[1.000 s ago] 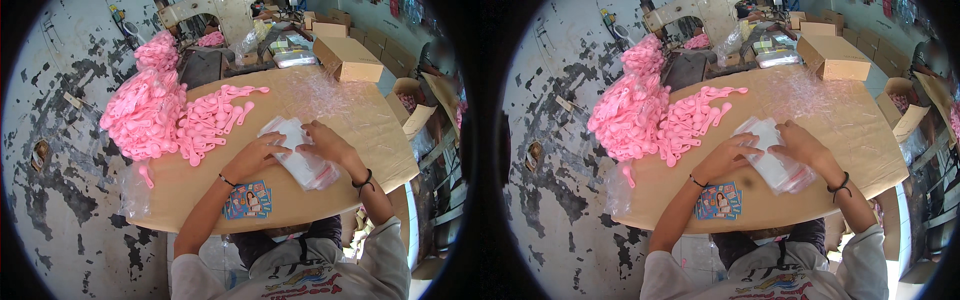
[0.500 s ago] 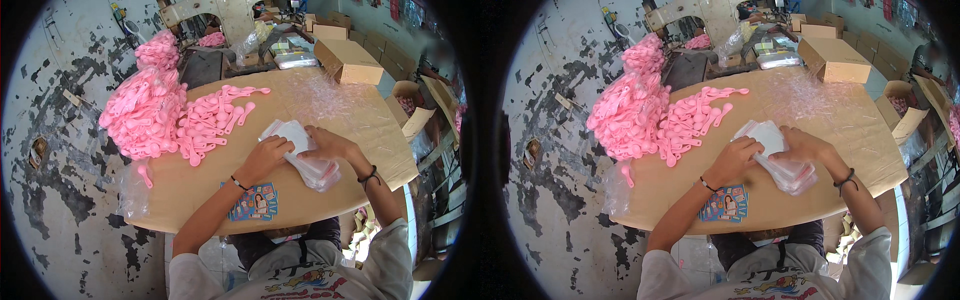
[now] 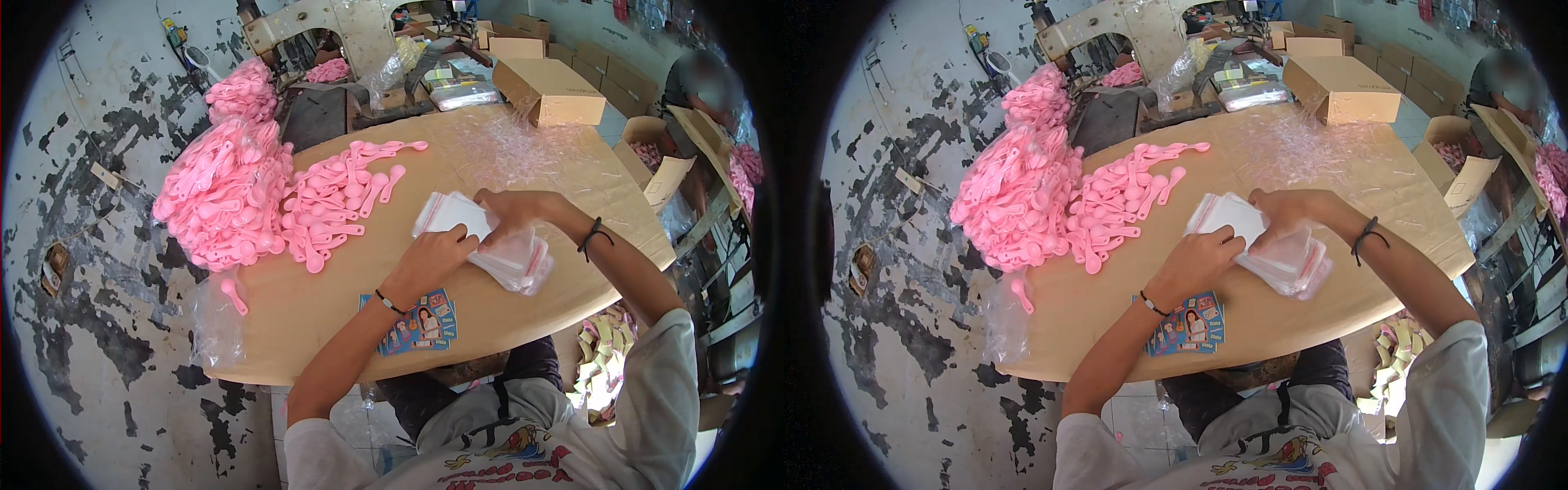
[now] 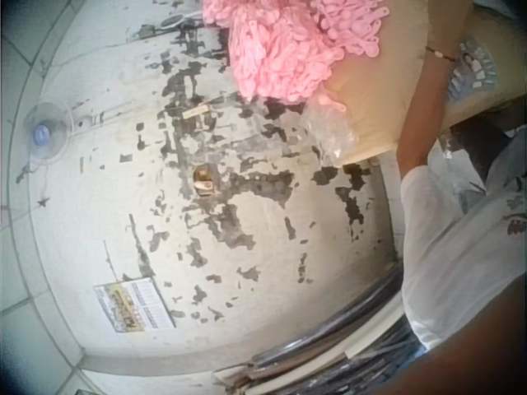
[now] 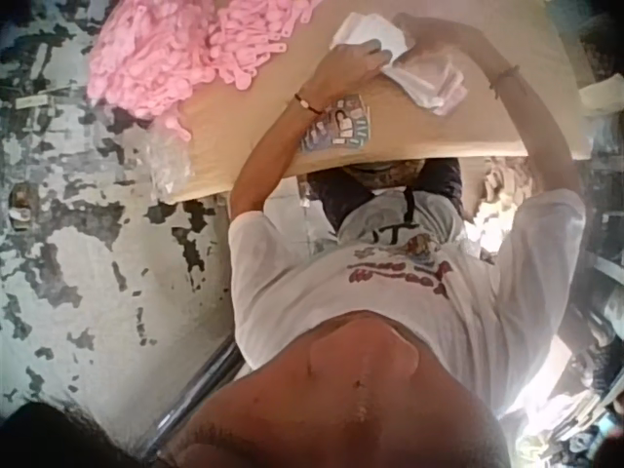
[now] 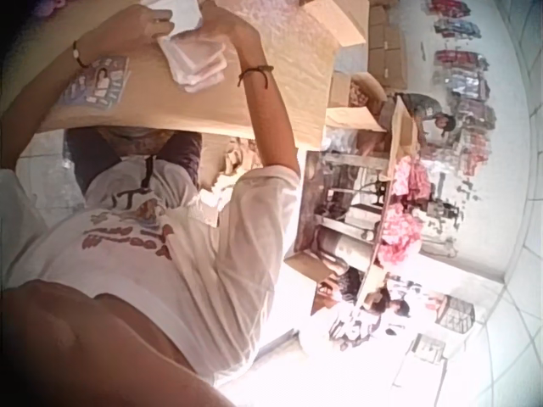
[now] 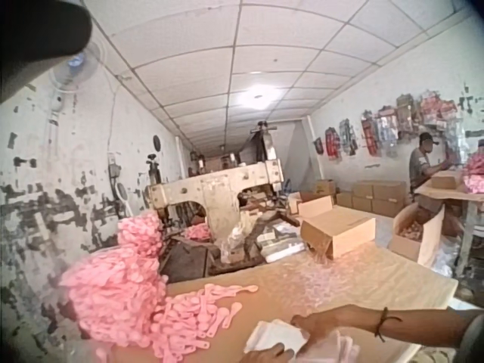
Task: Manually packaging pink plastic items and instructional cards into clear plastic bags.
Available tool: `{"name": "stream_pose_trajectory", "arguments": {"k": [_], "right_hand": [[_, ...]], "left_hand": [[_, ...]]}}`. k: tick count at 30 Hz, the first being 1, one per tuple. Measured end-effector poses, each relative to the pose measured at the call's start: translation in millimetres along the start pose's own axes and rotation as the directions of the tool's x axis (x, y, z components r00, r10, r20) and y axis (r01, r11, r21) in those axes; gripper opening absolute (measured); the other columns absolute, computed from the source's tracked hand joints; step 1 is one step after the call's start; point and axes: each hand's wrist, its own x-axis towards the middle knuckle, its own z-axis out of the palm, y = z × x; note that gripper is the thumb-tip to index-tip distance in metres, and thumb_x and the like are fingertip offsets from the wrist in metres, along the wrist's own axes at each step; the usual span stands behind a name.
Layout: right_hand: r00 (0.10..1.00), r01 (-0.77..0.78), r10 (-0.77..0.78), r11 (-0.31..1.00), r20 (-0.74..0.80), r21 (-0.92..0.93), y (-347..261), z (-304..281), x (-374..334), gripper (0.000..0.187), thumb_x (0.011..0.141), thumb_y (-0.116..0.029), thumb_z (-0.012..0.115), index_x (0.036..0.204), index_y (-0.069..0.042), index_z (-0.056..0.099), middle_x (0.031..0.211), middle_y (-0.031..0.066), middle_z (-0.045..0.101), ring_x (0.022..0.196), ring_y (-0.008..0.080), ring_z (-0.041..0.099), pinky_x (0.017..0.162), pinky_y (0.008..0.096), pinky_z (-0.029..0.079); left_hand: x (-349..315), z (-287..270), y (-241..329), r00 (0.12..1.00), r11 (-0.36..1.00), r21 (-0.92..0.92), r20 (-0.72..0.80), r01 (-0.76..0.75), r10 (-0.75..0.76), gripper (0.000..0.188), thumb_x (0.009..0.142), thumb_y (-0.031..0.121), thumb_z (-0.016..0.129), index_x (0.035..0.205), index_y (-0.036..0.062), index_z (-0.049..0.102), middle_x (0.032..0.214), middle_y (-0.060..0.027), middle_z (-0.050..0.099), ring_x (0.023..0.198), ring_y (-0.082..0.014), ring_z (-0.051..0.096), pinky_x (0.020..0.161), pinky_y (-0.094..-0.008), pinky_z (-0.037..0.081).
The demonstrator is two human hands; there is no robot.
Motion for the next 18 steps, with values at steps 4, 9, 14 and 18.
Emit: {"name": "stream_pose_trajectory", "arguments": {"k": [4, 9, 14, 18], "right_hand": [[0.959, 0.112, -0.156, 0.976, 0.236, 0.187, 1, -1, 14, 0.086, 0.058, -0.044, 0.087, 0.121, 0.004, 0.054, 0.101, 0.0213, 0.067, 0.095, 0.0337, 0.066, 0.082, 0.0376, 0.052], [0.977, 0.164, -0.176, 0.981, -0.116, -0.106, -44, 6, -17, 0.069, 0.060, -0.034, 0.086, 0.111, 0.003, 0.057, 0.093, 0.0220, 0.067, 0.091, 0.0362, 0.066, 0.081, 0.0410, 0.052], [0.914, 0.196, -0.254, 0.959, -0.316, -0.205, -58, 26, -42, 0.057, 0.068, -0.023, 0.082, 0.108, 0.002, 0.048, 0.094, 0.0247, 0.064, 0.090, 0.0440, 0.062, 0.077, 0.0479, 0.050], [0.886, 0.238, -0.304, 0.946, -0.351, -0.220, -59, 29, -48, 0.058, 0.068, -0.023, 0.082, 0.109, 0.000, 0.049, 0.098, 0.0249, 0.063, 0.090, 0.0442, 0.062, 0.078, 0.0480, 0.051]], "left_hand": [[-1, 0, 3, 1.000, 0.999, -0.033, -0.029, 0.000, -0.001, 0.016, 0.078, 0.011, 0.065, 0.090, 0.0050, 0.056, 0.088, -0.0103, 0.057, 0.072, -0.0305, 0.063, 0.062, -0.0402, 0.053], [-11, -16, -8, 0.997, 0.994, -0.109, 0.072, -0.031, 0.039, 0.028, 0.075, 0.021, 0.071, 0.095, 0.0065, 0.057, 0.091, -0.0092, 0.058, 0.081, -0.0312, 0.062, 0.071, -0.0428, 0.051], [8, -70, 18, 0.918, 1.000, 0.016, -0.396, -0.015, 0.020, 0.050, 0.062, 0.039, 0.080, 0.092, 0.0054, 0.059, 0.091, -0.0081, 0.061, 0.101, -0.0263, 0.055, 0.093, -0.0431, 0.036], [3, -51, 5, 0.973, 0.989, 0.132, -0.227, 0.067, -0.035, 0.053, 0.065, 0.046, 0.078, 0.093, 0.0036, 0.060, 0.092, -0.0111, 0.063, 0.097, -0.0266, 0.059, 0.089, -0.0413, 0.040]]}}
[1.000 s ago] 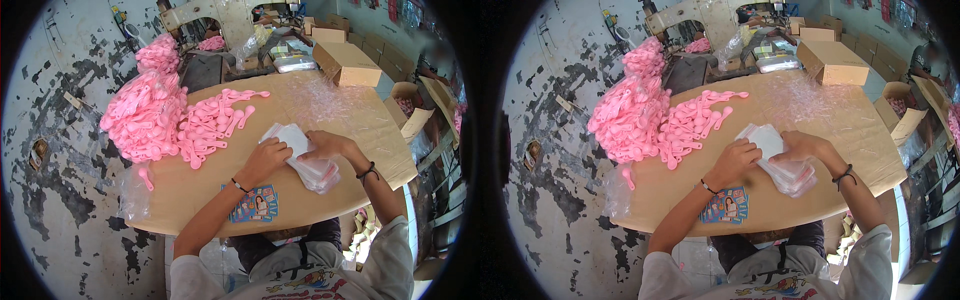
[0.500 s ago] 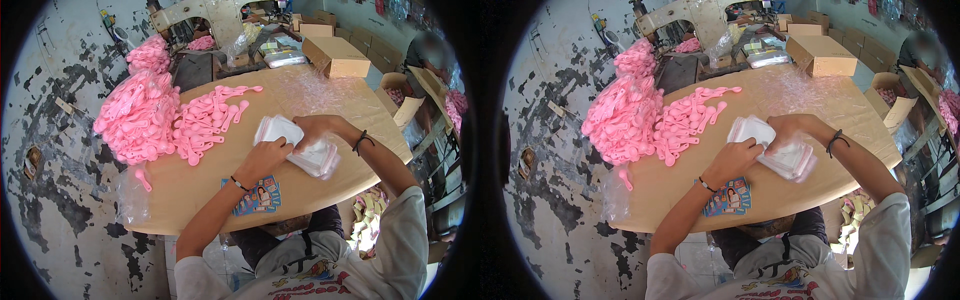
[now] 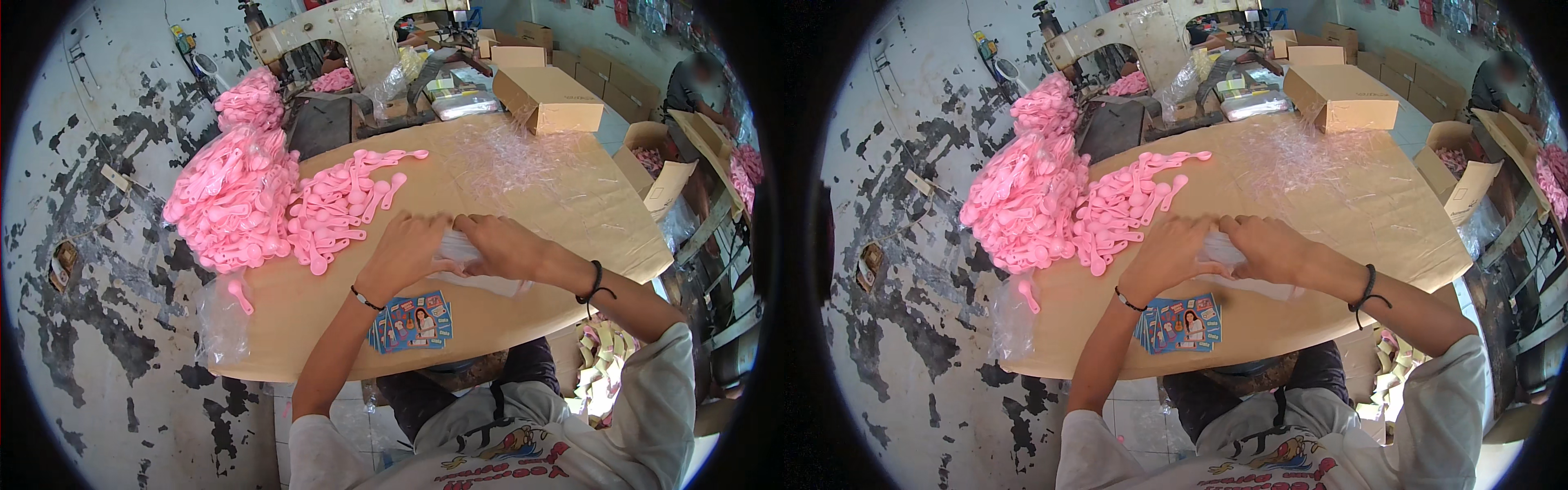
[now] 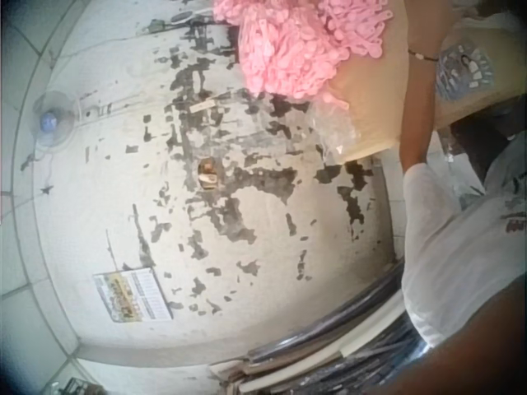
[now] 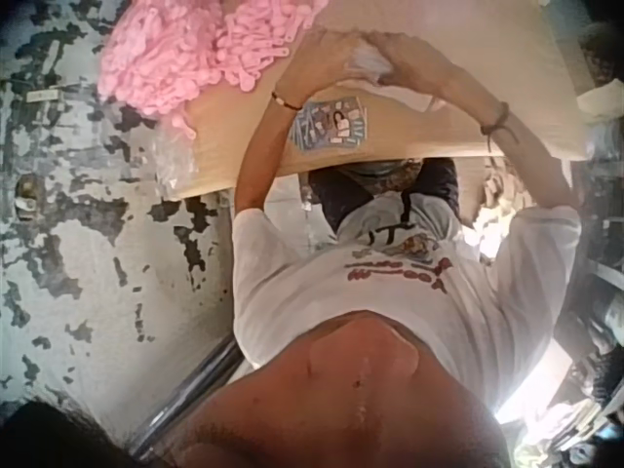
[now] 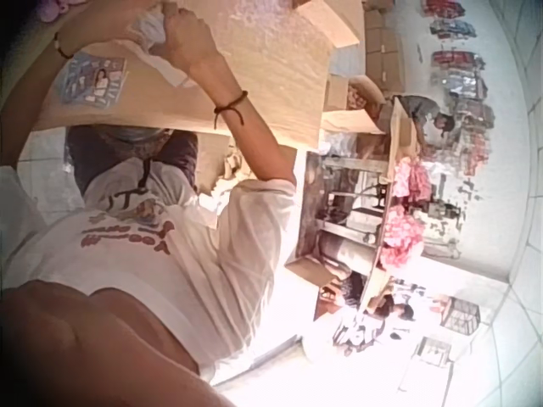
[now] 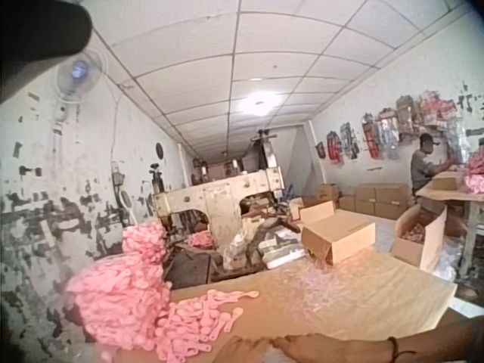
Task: Manually packaging pink plastic items and instructional cards into clear plastic bags.
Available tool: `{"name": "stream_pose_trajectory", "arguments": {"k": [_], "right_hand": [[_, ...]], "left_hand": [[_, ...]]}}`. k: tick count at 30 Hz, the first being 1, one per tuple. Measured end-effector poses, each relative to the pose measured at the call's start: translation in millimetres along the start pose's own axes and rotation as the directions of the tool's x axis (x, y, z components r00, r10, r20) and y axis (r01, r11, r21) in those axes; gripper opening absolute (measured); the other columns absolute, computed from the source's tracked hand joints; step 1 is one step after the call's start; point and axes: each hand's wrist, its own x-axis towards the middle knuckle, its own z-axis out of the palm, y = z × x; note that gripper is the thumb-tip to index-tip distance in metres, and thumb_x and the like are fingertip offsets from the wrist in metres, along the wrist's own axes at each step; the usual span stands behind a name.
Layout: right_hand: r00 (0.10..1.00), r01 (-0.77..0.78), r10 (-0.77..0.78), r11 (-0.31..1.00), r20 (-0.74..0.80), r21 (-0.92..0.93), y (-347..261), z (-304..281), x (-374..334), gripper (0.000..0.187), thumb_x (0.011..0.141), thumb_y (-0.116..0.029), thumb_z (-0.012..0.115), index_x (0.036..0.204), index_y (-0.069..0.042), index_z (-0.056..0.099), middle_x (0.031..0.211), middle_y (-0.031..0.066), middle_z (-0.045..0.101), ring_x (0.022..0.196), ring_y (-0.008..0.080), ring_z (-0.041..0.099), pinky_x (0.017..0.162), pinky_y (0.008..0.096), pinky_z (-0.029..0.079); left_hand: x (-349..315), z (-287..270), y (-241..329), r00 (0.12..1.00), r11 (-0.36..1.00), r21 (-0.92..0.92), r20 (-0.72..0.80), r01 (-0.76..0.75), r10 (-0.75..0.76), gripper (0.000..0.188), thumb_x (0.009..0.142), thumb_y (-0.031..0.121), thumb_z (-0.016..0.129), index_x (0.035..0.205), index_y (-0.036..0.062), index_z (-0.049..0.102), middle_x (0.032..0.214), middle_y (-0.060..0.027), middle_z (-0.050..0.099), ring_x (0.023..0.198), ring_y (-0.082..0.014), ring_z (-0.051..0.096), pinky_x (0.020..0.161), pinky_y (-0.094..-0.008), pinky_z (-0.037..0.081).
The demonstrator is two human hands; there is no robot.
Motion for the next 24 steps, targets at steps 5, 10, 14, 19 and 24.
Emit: {"name": "stream_pose_trajectory", "arguments": {"k": [5, 10, 14, 19, 24], "right_hand": [[0.996, -0.017, -0.019, 0.913, 0.082, 0.407, 34, -36, 2, 0.037, 0.083, -0.027, 0.074, 0.106, -0.003, 0.059, 0.092, 0.0089, 0.061, 0.078, 0.0188, 0.059, 0.070, 0.0318, 0.049], [0.988, -0.153, 0.114, 0.602, 0.105, 0.783, 133, -43, -18, 0.017, 0.091, -0.015, 0.064, 0.103, -0.003, 0.063, 0.099, 0.0057, 0.063, 0.083, 0.0179, 0.061, 0.076, 0.0296, 0.049], [0.911, -0.150, 0.055, 0.967, -0.410, -0.204, 158, -39, -39, 0.022, 0.087, -0.009, 0.064, 0.108, -0.004, 0.063, 0.116, 0.0132, 0.061, 0.111, 0.0317, 0.056, 0.095, 0.0403, 0.045], [0.927, 0.336, -0.315, 0.939, -0.205, 0.072, 110, -17, -73, 0.031, 0.088, -0.022, 0.063, 0.117, -0.008, 0.063, 0.141, 0.0153, 0.047, 0.135, 0.0324, 0.039, 0.110, 0.0535, 0.031], [0.930, 0.367, -0.366, 0.913, 0.041, -0.178, 125, 30, -64, 0.043, 0.093, -0.035, 0.054, 0.130, -0.012, 0.055, 0.146, 0.0161, 0.041, 0.139, 0.0315, 0.032, 0.114, 0.0563, 0.021]], "left_hand": [[-3, 5, -9, 0.938, 0.989, -0.115, 0.343, 0.090, -0.045, 0.057, 0.073, 0.054, 0.071, 0.095, 0.0030, 0.059, 0.086, -0.0157, 0.064, 0.080, -0.0354, 0.062, 0.076, -0.0426, 0.047], [-1, 4, -5, 0.939, 0.986, -0.152, 0.343, 0.071, -0.015, 0.051, 0.073, 0.045, 0.072, 0.099, 0.0036, 0.058, 0.090, -0.0138, 0.062, 0.084, -0.0345, 0.063, 0.073, -0.0440, 0.049], [-10, -11, 2, 0.974, 0.997, -0.057, 0.218, -0.059, 0.070, 0.042, 0.071, 0.033, 0.076, 0.095, 0.0050, 0.057, 0.089, -0.0111, 0.059, 0.078, -0.0327, 0.061, 0.069, -0.0411, 0.049], [-13, -56, 7, 0.982, 0.986, 0.068, 0.124, -0.152, 0.143, 0.034, 0.063, 0.014, 0.075, 0.090, 0.0058, 0.058, 0.087, -0.0084, 0.056, 0.075, -0.0275, 0.060, 0.067, -0.0371, 0.050], [-6, -87, 5, 0.976, 0.974, 0.111, -0.075, -0.196, 0.205, 0.020, 0.063, 0.004, 0.071, 0.080, 0.0036, 0.060, 0.076, -0.0067, 0.053, 0.069, -0.0228, 0.060, 0.060, -0.0308, 0.051]]}}
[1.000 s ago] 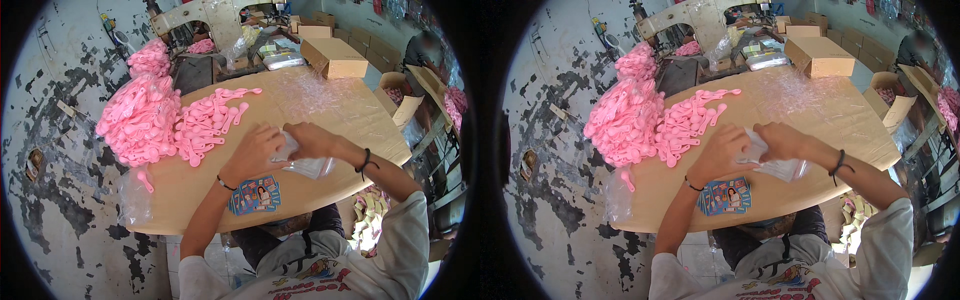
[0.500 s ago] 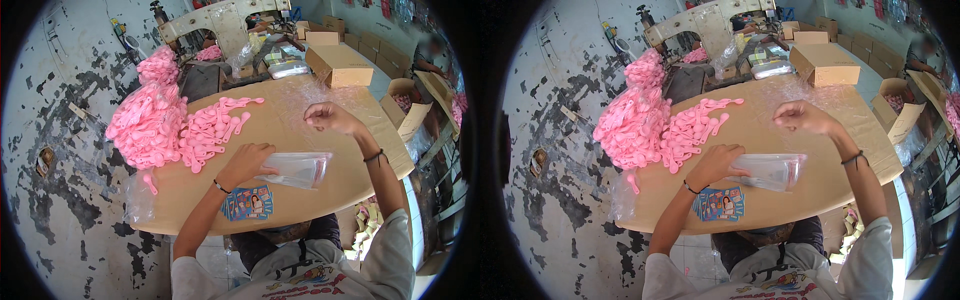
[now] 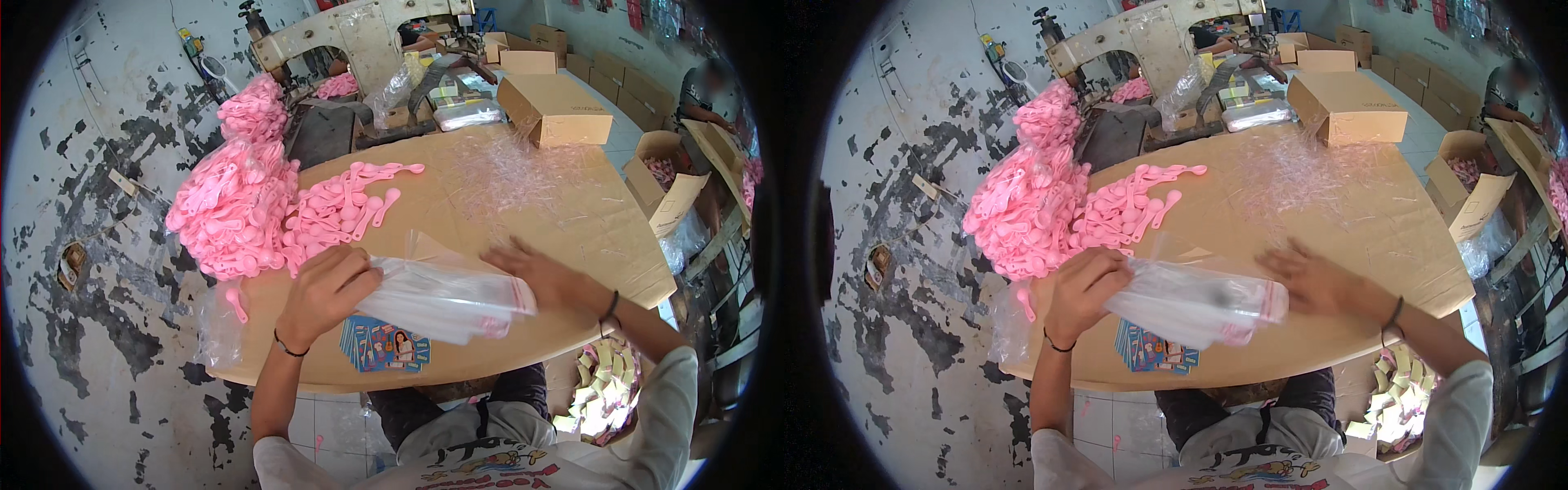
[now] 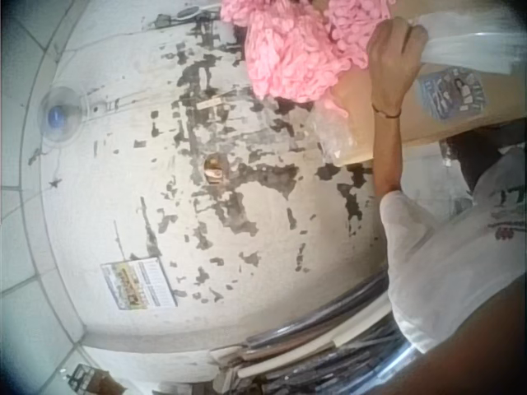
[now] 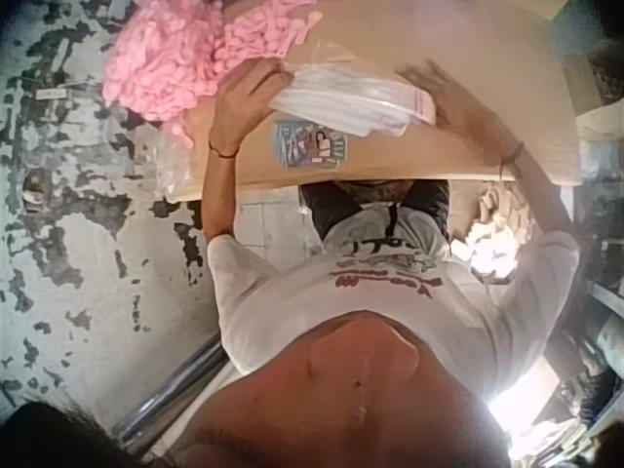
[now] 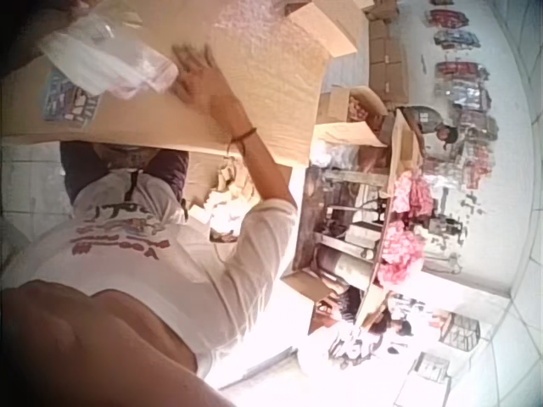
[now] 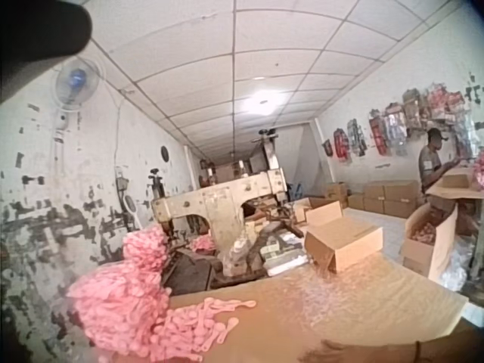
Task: Manually packaging pink plastic items and instructional cards into clear plastic bags.
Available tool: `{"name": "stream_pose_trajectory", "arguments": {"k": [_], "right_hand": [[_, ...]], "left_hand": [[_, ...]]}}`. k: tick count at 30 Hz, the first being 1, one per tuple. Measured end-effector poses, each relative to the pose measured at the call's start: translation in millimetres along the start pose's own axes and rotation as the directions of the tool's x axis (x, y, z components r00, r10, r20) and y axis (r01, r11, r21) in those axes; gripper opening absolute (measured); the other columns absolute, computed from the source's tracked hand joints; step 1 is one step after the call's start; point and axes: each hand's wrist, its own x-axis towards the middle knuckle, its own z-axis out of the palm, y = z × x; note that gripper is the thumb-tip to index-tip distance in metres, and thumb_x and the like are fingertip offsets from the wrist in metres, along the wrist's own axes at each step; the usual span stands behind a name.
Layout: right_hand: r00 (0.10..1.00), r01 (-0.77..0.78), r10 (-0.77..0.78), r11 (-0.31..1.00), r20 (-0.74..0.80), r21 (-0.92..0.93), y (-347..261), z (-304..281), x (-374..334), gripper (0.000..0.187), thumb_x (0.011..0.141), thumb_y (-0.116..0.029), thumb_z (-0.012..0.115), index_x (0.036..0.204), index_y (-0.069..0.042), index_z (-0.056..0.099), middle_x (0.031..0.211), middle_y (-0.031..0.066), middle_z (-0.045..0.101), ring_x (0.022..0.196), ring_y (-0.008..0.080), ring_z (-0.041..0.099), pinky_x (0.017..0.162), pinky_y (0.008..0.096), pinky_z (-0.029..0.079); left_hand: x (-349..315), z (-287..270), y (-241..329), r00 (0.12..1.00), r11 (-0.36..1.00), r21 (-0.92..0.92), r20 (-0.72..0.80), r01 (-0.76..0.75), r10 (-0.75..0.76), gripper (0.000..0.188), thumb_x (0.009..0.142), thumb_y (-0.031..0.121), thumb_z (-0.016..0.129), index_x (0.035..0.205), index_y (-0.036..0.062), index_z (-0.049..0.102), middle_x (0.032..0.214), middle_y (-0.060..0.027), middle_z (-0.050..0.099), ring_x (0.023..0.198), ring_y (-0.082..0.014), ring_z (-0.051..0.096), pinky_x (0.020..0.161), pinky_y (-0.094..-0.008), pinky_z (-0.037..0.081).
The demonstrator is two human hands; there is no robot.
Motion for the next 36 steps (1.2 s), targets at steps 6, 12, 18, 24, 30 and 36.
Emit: {"name": "stream_pose_trajectory", "arguments": {"k": [6, 12, 18, 24, 30, 36], "right_hand": [[0.907, -0.420, 0.395, 0.823, -0.146, -0.382, 96, 4, 57, 0.045, 0.094, -0.031, 0.050, 0.135, -0.012, 0.050, 0.148, 0.0145, 0.037, 0.144, 0.0343, 0.021, 0.115, 0.0598, 0.012], [0.986, -0.133, 0.121, 0.986, -0.115, -0.103, 23, 50, 160, 0.048, 0.096, -0.039, 0.043, 0.134, -0.010, 0.050, 0.144, 0.0173, 0.042, 0.140, 0.0342, 0.029, 0.113, 0.0609, 0.017], [0.927, -0.373, 0.365, 0.919, -0.083, -0.129, 87, 71, 173, 0.054, 0.100, -0.040, 0.029, 0.141, -0.006, 0.041, 0.147, 0.0182, 0.039, 0.138, 0.0326, 0.033, 0.113, 0.0612, 0.016], [0.732, -0.581, 0.679, 0.663, 0.053, -0.471, 126, 1, 133, 0.044, 0.093, -0.028, 0.051, 0.131, -0.004, 0.051, 0.145, 0.0177, 0.041, 0.136, 0.0311, 0.038, 0.110, 0.0608, 0.023], [0.986, -0.165, 0.165, 0.980, -0.010, -0.112, -2, 17, 185, 0.046, 0.089, -0.033, 0.058, 0.126, -0.006, 0.054, 0.143, 0.0189, 0.044, 0.128, 0.0319, 0.046, 0.107, 0.0532, 0.033], [0.994, -0.095, 0.093, 0.995, -0.056, -0.038, -11, 82, 203, 0.055, 0.098, -0.043, 0.038, 0.140, -0.008, 0.043, 0.146, 0.0192, 0.040, 0.137, 0.0318, 0.035, 0.112, 0.0583, 0.022]], "left_hand": [[9, -18, 13, 1.000, 0.999, 0.039, -0.013, -0.023, 0.024, 0.017, 0.065, 0.004, 0.072, 0.079, 0.0044, 0.064, 0.076, -0.0072, 0.057, 0.074, -0.0225, 0.064, 0.064, -0.0319, 0.055], [14, -5, 25, 0.999, 0.999, -0.009, 0.034, -0.041, 0.042, 0.017, 0.064, 0.003, 0.072, 0.078, 0.0068, 0.064, 0.077, -0.0053, 0.057, 0.076, -0.0212, 0.064, 0.067, -0.0313, 0.056], [10, -8, 46, 0.993, 0.996, -0.023, 0.082, -0.085, 0.086, 0.016, 0.062, 0.003, 0.074, 0.074, 0.0092, 0.064, 0.077, -0.0034, 0.059, 0.076, -0.0220, 0.066, 0.064, -0.0323, 0.057], [-14, -21, 44, 0.993, 0.999, -0.002, 0.112, -0.040, 0.040, 0.017, 0.065, 0.003, 0.070, 0.077, 0.0117, 0.062, 0.077, -0.0035, 0.057, 0.079, -0.0192, 0.064, 0.073, -0.0297, 0.057], [-14, -25, 48, 0.990, 0.998, 0.014, 0.131, -0.056, 0.054, 0.021, 0.061, 0.002, 0.073, 0.076, 0.0123, 0.063, 0.076, -0.0021, 0.058, 0.074, -0.0200, 0.065, 0.066, -0.0316, 0.058], [-1, -26, 60, 0.987, 0.994, -0.010, 0.112, -0.112, 0.112, 0.023, 0.061, 0.001, 0.073, 0.078, 0.0131, 0.062, 0.076, -0.0023, 0.058, 0.074, -0.0202, 0.064, 0.066, -0.0315, 0.057]]}}
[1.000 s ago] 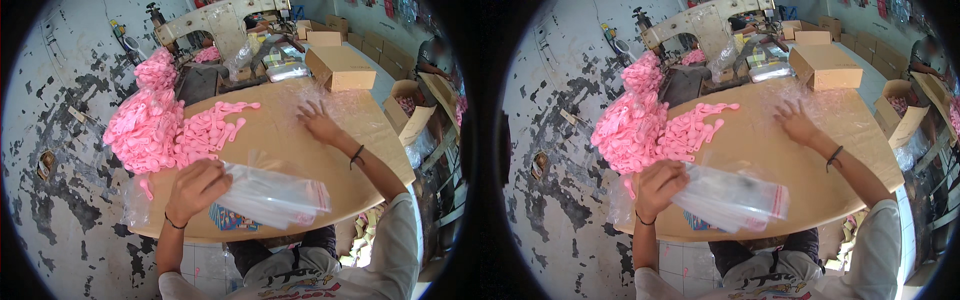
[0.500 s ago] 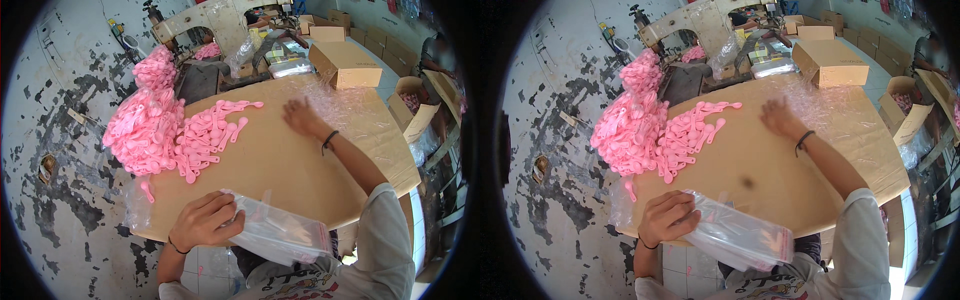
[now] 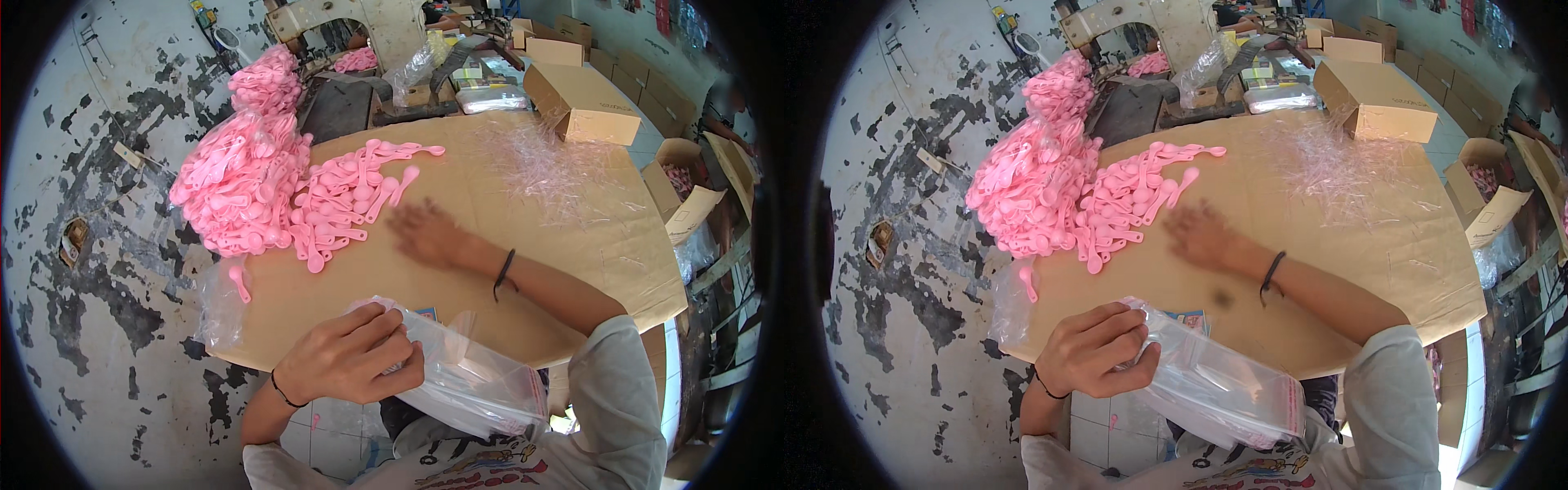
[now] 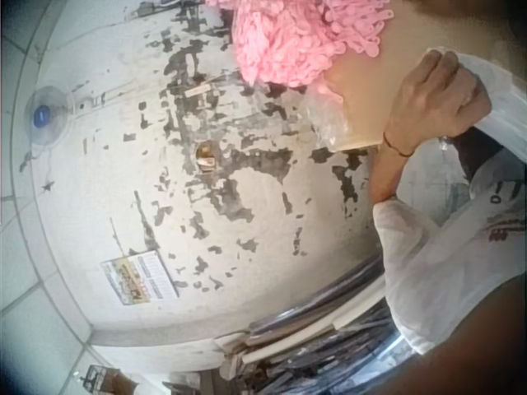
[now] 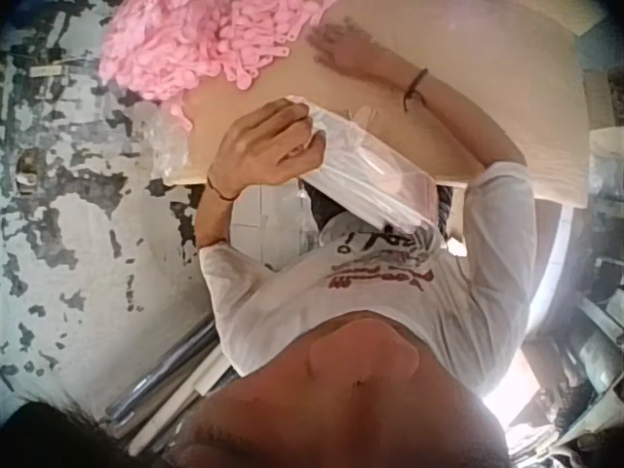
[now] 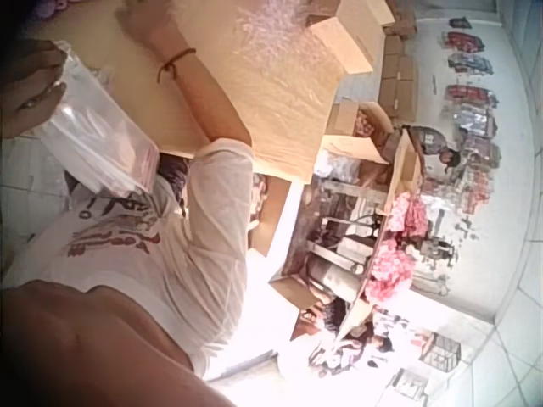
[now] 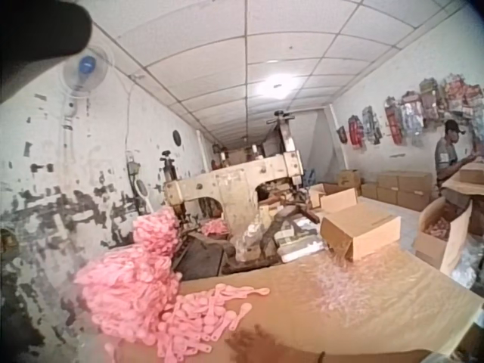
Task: Manually packaging pink plastic items and instructional cards into clear plastic bags.
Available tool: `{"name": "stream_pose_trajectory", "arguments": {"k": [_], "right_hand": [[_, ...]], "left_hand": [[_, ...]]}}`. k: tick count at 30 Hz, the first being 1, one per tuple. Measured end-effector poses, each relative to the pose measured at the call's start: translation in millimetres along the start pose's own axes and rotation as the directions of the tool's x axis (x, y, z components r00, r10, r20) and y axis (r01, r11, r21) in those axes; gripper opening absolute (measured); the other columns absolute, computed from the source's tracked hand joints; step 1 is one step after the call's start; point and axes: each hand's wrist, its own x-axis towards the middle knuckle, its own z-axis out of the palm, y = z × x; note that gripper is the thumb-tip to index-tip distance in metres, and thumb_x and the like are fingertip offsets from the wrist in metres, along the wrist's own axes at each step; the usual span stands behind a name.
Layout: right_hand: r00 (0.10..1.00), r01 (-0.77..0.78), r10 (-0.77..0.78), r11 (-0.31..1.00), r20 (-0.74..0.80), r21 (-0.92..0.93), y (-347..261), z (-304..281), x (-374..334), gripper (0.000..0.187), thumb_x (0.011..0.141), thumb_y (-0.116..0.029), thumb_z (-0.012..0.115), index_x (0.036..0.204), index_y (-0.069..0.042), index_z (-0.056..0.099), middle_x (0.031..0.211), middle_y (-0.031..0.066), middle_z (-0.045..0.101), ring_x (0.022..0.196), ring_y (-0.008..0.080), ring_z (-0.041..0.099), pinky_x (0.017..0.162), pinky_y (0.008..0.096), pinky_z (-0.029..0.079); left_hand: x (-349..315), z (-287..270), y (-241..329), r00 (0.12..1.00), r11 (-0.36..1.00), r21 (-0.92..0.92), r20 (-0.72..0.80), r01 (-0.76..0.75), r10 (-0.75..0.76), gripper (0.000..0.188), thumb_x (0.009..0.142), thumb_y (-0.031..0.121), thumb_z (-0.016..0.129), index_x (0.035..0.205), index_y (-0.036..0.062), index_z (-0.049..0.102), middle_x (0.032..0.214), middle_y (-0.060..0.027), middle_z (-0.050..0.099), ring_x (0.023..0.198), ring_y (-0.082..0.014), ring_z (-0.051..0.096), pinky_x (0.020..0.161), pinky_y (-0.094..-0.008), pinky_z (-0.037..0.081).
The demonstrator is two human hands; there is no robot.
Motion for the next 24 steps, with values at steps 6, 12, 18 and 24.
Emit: {"name": "stream_pose_trajectory", "arguments": {"k": [6, 12, 18, 24], "right_hand": [[0.942, -0.325, 0.332, 0.939, 0.051, -0.112, 116, -32, -46, 0.054, 0.100, -0.039, 0.031, 0.145, -0.009, 0.035, 0.151, 0.0181, 0.033, 0.140, 0.0322, 0.032, 0.114, 0.0598, 0.017], [0.892, -0.433, 0.426, 0.901, 0.151, 0.017, 137, -127, -71, 0.047, 0.097, -0.037, 0.043, 0.131, -0.005, 0.053, 0.139, 0.0196, 0.048, 0.131, 0.0357, 0.042, 0.110, 0.0576, 0.026], [0.889, -0.447, 0.457, 0.846, 0.038, 0.292, 223, -155, -117, 0.036, 0.091, -0.030, 0.059, 0.115, -0.003, 0.064, 0.120, 0.0120, 0.064, 0.112, 0.0268, 0.060, 0.092, 0.0387, 0.048], [0.864, -0.471, 0.501, 0.768, 0.051, 0.433, 197, -205, -123, 0.032, 0.089, -0.019, 0.061, 0.118, -0.006, 0.062, 0.113, 0.0108, 0.065, 0.102, 0.0256, 0.064, 0.092, 0.0383, 0.049]], "left_hand": [[-15, -8, -5, 0.999, 0.998, 0.039, 0.003, 0.045, -0.045, 0.024, 0.060, 0.001, 0.072, 0.078, 0.0137, 0.063, 0.076, -0.0021, 0.057, 0.075, -0.0201, 0.064, 0.065, -0.0312, 0.057], [-11, 1, -9, 0.999, 0.998, 0.042, -0.005, 0.045, -0.045, 0.023, 0.060, 0.002, 0.072, 0.078, 0.0127, 0.063, 0.075, -0.0019, 0.057, 0.074, -0.0199, 0.065, 0.063, -0.0304, 0.056], [1, 3, -6, 1.000, 1.000, 0.026, -0.012, 0.005, -0.005, 0.014, 0.066, 0.006, 0.068, 0.073, 0.0132, 0.059, 0.072, -0.0012, 0.049, 0.073, -0.0167, 0.061, 0.067, -0.0276, 0.054], [5, 1, -6, 0.999, 0.997, -0.072, 0.035, 0.039, -0.036, 0.021, 0.059, 0.003, 0.072, 0.074, 0.0117, 0.060, 0.070, -0.0015, 0.049, 0.071, -0.0193, 0.062, 0.063, -0.0283, 0.055]]}}
